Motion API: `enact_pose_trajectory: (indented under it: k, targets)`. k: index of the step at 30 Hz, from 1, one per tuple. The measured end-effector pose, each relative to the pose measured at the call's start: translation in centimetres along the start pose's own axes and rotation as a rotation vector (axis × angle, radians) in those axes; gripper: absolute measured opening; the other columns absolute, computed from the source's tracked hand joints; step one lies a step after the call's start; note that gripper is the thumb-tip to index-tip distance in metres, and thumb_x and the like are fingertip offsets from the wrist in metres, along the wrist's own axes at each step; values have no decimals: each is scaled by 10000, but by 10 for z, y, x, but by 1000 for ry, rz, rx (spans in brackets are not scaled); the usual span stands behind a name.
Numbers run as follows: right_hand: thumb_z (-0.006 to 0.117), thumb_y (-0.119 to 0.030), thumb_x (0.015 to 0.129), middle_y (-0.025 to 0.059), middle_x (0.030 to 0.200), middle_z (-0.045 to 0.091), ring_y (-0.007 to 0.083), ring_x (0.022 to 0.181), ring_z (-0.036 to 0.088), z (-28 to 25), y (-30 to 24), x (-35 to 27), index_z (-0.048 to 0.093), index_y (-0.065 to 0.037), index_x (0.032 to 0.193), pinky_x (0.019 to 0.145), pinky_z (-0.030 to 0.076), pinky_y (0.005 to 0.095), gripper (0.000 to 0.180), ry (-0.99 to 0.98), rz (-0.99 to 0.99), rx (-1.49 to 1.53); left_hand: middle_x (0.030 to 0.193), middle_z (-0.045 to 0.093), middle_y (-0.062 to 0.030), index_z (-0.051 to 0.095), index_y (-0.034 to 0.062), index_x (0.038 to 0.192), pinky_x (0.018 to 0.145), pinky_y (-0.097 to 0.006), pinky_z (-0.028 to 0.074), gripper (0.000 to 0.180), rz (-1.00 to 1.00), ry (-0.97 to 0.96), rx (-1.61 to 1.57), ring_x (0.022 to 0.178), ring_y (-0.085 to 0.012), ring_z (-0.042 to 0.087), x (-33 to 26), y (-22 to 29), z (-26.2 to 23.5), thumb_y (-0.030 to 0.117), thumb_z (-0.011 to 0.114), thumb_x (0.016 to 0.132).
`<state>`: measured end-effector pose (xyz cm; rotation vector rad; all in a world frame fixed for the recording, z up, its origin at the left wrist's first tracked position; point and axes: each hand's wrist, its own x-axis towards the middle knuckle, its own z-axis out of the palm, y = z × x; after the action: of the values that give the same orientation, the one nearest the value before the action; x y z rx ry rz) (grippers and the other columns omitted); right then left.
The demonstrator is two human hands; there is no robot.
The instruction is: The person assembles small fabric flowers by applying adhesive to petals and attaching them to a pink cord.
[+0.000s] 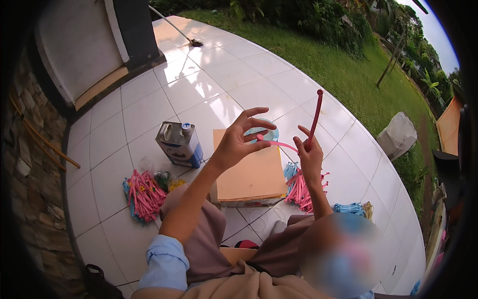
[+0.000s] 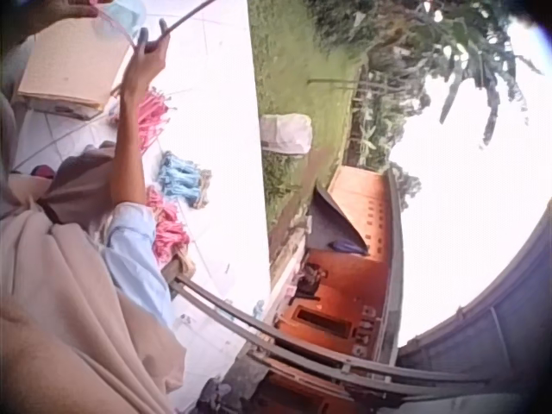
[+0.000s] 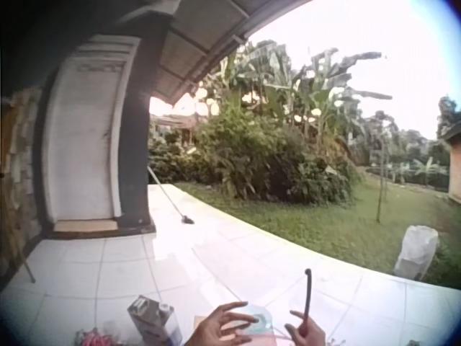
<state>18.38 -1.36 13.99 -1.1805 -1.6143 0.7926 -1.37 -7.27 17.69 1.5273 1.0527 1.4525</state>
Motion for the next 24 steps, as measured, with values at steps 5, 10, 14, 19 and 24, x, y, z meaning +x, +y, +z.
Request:
enact_pose_trajectory:
  k: [5,10,14,19,24]
  targets:
    - [727,-168,713,57,574,512,121,526,514,-22,2,33,567,-48,1142,512,426,288,474,-327,3,-281,1159,474,-102,508,37,1120,1052,-420,327,415,521,76,421,1157,-243,454,-1,27,-5,89,684,748]
    - [699,-110,660,127,671,595,222,610,598,-20,15,50,561,-27,1134,592,479,329,500,-581,-36,-309,1059,514,-40,531,110,1084,1046,-455,320,281,817,-133,1350,1071,-203,503,15,-9,46,138,593,811]
    - [658,-64,655,150,716,599,246,666,600,-16,21,56,543,-13,1137,659,490,346,498,-775,-110,-448,960,530,-15,512,136,1112,874,-411,467,272,686,-232,1446,902,-182,565,29,-71,33,166,551,845]
    - [642,-36,689,90,889,498,177,749,541,-17,59,68,414,-50,1254,689,487,299,610,-970,-94,-233,847,520,-22,494,157,1140,503,-317,482,305,421,-488,999,613,-190,573,31,-119,8,162,562,843]
    - [633,-6,696,49,858,470,112,756,524,2,123,77,365,-66,1249,704,474,270,617,-897,57,41,829,520,-49,579,114,1058,519,-283,476,286,348,-336,747,600,-181,568,14,-172,6,67,614,778]
